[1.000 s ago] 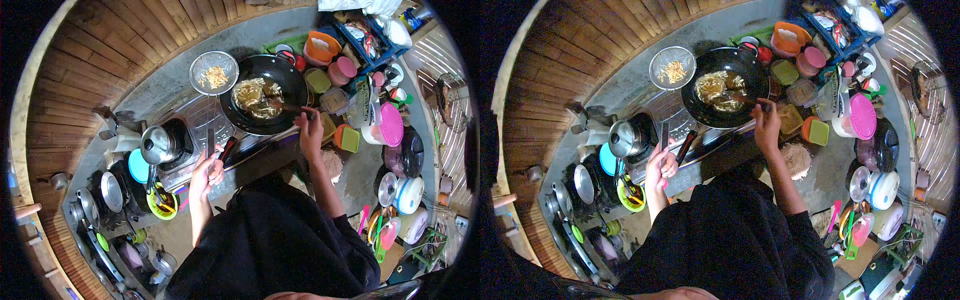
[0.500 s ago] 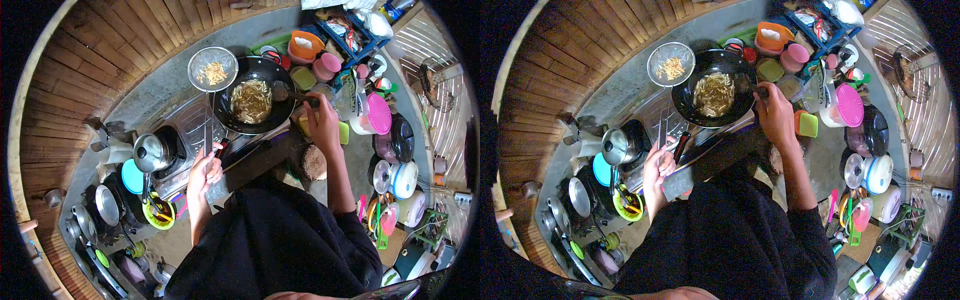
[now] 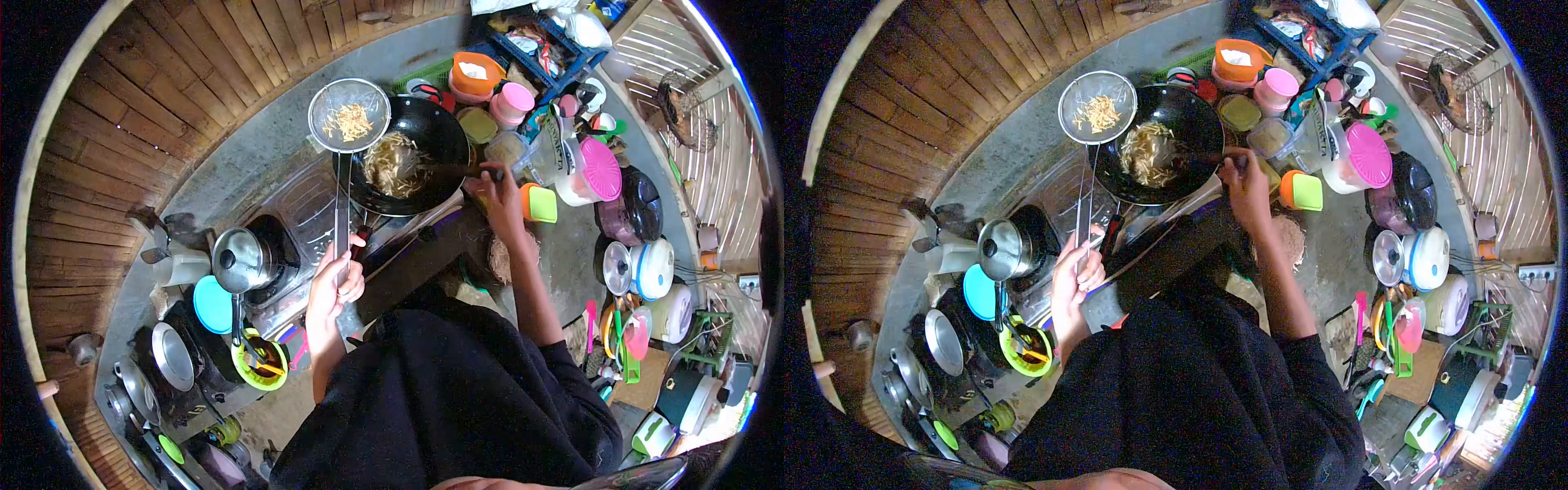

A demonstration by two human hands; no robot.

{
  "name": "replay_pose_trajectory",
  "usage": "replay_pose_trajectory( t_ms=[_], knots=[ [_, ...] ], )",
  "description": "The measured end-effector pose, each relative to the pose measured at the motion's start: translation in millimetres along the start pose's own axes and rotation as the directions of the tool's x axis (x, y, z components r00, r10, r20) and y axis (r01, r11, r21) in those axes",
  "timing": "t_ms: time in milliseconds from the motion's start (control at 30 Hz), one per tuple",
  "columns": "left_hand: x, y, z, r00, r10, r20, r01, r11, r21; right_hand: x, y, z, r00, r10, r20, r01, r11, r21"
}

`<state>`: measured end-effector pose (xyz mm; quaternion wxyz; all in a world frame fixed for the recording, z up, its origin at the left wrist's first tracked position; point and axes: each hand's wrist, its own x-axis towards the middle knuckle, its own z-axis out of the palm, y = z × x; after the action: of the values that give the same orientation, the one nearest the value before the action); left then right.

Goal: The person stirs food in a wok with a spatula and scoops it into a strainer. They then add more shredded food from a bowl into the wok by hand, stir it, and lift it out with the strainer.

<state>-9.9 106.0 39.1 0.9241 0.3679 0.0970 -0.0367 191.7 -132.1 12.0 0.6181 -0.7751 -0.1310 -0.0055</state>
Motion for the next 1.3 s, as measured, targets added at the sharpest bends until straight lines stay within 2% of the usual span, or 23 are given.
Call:
replay_pose_trajectory(
  t_ms=[167,233,367,433,567,767,867,1067,1200,1267,1300],
  knots=[
    [-5.9,-0.3,-5.2,0.999,-0.031,0.01,0.031,0.999,0.017,-37.6,-28.6,2.6,1.0,0.017,-0.007,-0.017,0.998,-0.065],
    [-4.1,-0.5,-9.5,0.999,-0.046,0.019,0.046,0.999,0.012,-48.8,-35.7,-0.3,1.0,-0.014,0.006,0.015,0.984,-0.179],
    [-2.8,-3.9,-16.1,0.997,-0.079,0.025,0.079,0.997,-0.01,-66.9,-53.5,-3.0,0.994,-0.063,-0.092,0.044,0.98,-0.194],
    [-3.1,-1.4,-17.1,0.994,-0.091,0.056,0.092,0.996,-0.013,-69.3,-40.7,-7.6,0.982,-0.168,-0.088,0.124,0.921,-0.369],
    [-6.7,-0.6,-19.7,0.994,-0.091,0.067,0.09,0.996,0.007,-69.7,-37.0,-8.2,0.958,-0.254,-0.134,0.178,0.891,-0.418],
    [-8.3,0.7,-21.8,0.995,-0.079,0.055,0.077,0.996,0.035,-65.0,-46.2,-8.8,0.948,-0.273,-0.163,0.17,0.87,-0.463],
    [-9.7,3.8,-23.2,0.995,-0.077,0.061,0.076,0.997,0.022,-65.0,-48.5,-7.1,0.954,-0.229,-0.196,0.132,0.903,-0.409],
    [-10.1,3.7,-26.5,0.996,-0.07,0.052,0.069,0.998,0.007,-61.6,-56.6,-7.1,0.962,-0.208,-0.178,0.101,0.874,-0.476],
    [-7.9,4.0,-26.5,0.996,-0.09,0.015,0.09,0.996,0.014,-57.0,-52.6,-3.7,0.958,-0.212,-0.19,0.105,0.884,-0.456],
    [-6.5,1.8,-29.3,0.995,-0.09,0.034,0.09,0.996,0.019,-54.8,-49.2,-3.5,0.932,-0.328,-0.154,0.191,0.805,-0.561],
    [-5.8,0.5,-30.1,0.995,-0.094,0.034,0.093,0.996,0.015,-55.0,-50.2,-2.9,0.933,-0.325,-0.153,0.188,0.804,-0.564]
  ],
)
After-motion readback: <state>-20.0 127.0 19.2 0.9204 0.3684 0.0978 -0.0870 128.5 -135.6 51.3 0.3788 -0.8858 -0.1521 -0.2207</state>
